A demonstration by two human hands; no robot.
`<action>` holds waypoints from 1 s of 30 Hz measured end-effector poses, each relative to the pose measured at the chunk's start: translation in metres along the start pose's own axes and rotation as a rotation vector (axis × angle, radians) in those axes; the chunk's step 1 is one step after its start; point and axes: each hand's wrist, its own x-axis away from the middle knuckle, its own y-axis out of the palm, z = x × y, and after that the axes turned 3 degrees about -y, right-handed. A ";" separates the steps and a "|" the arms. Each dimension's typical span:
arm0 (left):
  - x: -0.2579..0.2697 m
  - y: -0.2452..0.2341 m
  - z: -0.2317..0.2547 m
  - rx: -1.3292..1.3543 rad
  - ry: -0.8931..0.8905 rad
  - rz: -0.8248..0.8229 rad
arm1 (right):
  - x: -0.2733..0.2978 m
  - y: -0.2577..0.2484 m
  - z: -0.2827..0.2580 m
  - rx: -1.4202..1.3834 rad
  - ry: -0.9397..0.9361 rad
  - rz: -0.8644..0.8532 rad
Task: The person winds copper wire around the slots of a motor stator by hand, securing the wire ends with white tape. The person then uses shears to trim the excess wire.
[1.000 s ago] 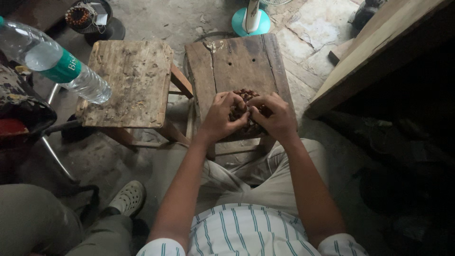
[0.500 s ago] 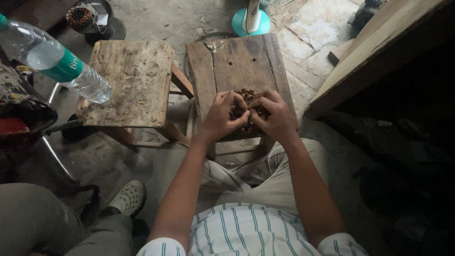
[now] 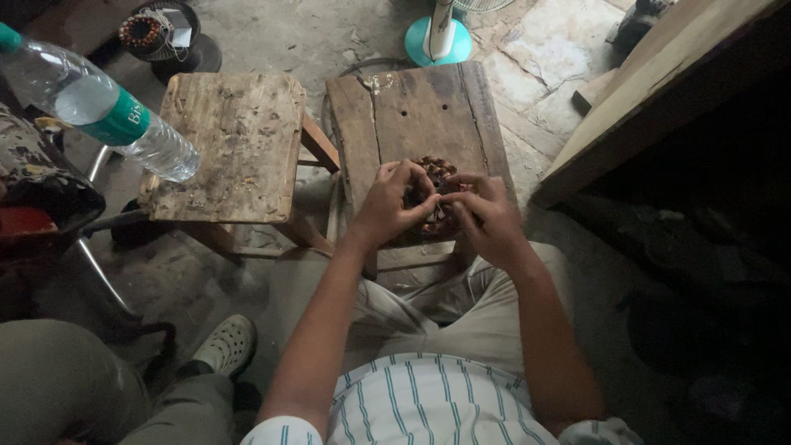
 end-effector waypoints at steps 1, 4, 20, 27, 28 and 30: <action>0.001 0.000 0.000 -0.001 0.008 0.006 | 0.004 -0.002 -0.001 -0.010 -0.047 0.033; 0.000 0.000 0.000 -0.001 0.000 0.021 | 0.012 -0.002 -0.002 -0.127 -0.020 0.093; -0.001 0.005 -0.006 0.001 -0.021 0.029 | 0.018 -0.007 -0.007 -0.175 -0.027 0.090; -0.001 0.007 -0.007 -0.020 0.016 0.052 | 0.033 -0.001 0.011 -0.555 0.082 0.081; -0.001 0.006 -0.007 -0.039 0.020 0.049 | 0.035 0.001 0.015 -0.633 0.095 0.062; -0.002 0.005 -0.005 -0.064 0.025 0.039 | 0.040 0.004 0.026 -0.745 0.093 0.051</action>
